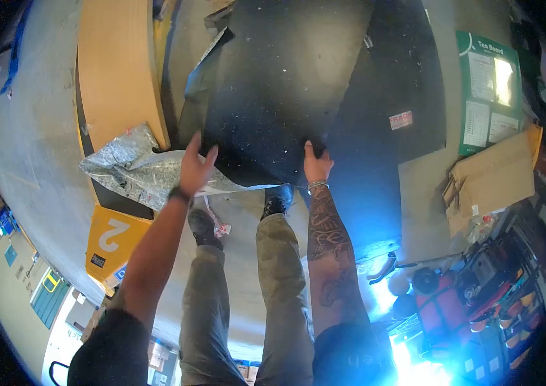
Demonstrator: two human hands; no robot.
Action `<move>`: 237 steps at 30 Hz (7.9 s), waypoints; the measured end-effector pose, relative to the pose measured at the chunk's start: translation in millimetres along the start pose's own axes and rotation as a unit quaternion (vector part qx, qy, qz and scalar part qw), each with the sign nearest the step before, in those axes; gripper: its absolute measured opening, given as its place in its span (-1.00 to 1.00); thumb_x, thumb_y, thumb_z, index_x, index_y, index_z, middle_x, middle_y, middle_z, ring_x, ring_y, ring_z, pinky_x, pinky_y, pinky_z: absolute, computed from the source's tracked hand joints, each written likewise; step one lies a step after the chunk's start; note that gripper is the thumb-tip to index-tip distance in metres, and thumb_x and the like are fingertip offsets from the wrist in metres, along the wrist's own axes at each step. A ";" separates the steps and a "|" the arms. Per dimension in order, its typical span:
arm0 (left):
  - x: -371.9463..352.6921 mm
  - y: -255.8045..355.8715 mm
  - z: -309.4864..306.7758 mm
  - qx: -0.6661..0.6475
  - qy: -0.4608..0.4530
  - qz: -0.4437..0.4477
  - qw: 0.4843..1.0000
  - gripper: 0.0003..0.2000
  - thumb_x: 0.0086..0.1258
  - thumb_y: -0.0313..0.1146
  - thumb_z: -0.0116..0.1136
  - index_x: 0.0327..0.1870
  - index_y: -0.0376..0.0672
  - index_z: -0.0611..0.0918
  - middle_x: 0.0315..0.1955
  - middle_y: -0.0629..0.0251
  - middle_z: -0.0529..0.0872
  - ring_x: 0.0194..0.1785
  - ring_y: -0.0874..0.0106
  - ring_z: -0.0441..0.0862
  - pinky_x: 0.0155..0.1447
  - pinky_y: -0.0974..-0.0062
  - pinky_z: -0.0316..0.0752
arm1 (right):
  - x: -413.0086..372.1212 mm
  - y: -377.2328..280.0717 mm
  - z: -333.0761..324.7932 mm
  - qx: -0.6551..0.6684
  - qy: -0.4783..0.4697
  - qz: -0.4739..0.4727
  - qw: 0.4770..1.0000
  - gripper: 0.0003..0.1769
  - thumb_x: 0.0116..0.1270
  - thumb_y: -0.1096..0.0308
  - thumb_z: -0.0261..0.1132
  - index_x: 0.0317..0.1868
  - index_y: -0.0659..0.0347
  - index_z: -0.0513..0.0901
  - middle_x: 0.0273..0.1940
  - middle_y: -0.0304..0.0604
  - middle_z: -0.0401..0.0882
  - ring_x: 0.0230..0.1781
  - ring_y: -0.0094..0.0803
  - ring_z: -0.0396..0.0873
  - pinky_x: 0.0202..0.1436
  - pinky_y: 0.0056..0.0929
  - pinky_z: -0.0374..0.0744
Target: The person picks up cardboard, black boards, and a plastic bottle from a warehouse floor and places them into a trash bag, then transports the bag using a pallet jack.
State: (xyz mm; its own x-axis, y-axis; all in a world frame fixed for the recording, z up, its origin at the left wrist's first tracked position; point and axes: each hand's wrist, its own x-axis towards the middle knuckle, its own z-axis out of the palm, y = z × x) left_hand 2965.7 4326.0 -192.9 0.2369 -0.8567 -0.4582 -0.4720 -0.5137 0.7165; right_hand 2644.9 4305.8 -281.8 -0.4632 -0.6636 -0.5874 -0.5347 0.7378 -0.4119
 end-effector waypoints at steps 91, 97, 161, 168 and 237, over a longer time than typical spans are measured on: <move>-557.8 59.7 -86.9 0.037 -0.310 -0.487 0.815 -0.63 0.44 -0.22 0.03 0.18 -0.17 0.41 -0.09 0.24 0.63 -0.11 0.40 0.61 -0.14 0.49 0.50 | -147.2 501.8 -206.6 0.183 0.151 0.240 0.941 -0.26 0.19 -0.21 0.23 0.08 0.34 0.54 -0.01 0.17 0.59 0.10 0.01 0.51 0.21 -0.23 0.41; -551.6 81.5 -82.6 0.010 -0.237 -0.532 0.813 -0.63 0.42 -0.24 0.04 0.17 -0.18 0.41 -0.11 0.18 0.62 -0.11 0.36 0.63 -0.15 0.47 0.54 | -115.5 484.5 -226.7 0.282 0.049 0.303 0.909 -0.16 0.02 -0.35 0.30 -0.09 0.37 0.62 -0.25 0.06 0.66 -0.11 -0.12 0.59 0.00 -0.28 0.47; -321.8 341.9 -242.2 -0.891 -0.055 -0.184 0.412 -0.44 0.45 0.08 -0.09 0.19 -0.27 0.38 0.05 0.07 0.55 0.20 0.12 0.46 0.11 -0.04 0.50 | -831.4 -460.2 -405.3 -0.124 0.182 -0.671 0.708 -0.59 0.06 0.31 0.42 -0.63 0.31 0.34 -0.71 -0.15 0.23 -0.68 -0.44 0.17 -0.58 -0.39 0.22; -198.8 207.4 -273.7 -0.843 -0.198 0.003 0.500 -0.28 0.29 0.24 0.02 0.24 -0.24 0.38 0.06 0.04 0.54 0.05 0.22 0.53 0.18 0.14 0.45 | -848.0 -501.5 -234.9 -0.139 0.154 -0.753 0.625 -0.70 -0.01 0.20 0.33 -0.55 0.28 0.52 -0.52 0.09 0.49 -0.47 0.03 0.50 -0.43 -0.10 0.43; -426.4 214.3 -32.1 -0.190 -0.099 -0.522 0.826 -0.65 0.40 -0.18 0.09 0.08 -0.20 0.48 -0.25 0.26 0.57 -0.26 0.46 0.55 -0.21 0.52 0.52 | 63.6 -18.8 -333.9 0.567 -0.104 0.081 0.813 -0.61 0.26 0.17 0.36 -0.02 0.21 0.54 -0.25 -0.24 0.58 -0.39 -0.45 0.53 -0.38 -0.49 0.49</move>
State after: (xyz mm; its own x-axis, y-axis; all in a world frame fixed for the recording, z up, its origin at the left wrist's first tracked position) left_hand 2790.8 4579.8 173.0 0.1846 0.0666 -0.9806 0.2116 -0.9770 -0.0265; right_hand 2389.5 4208.6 -78.9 -0.2705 -0.5983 -0.7543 0.5704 0.5315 -0.6261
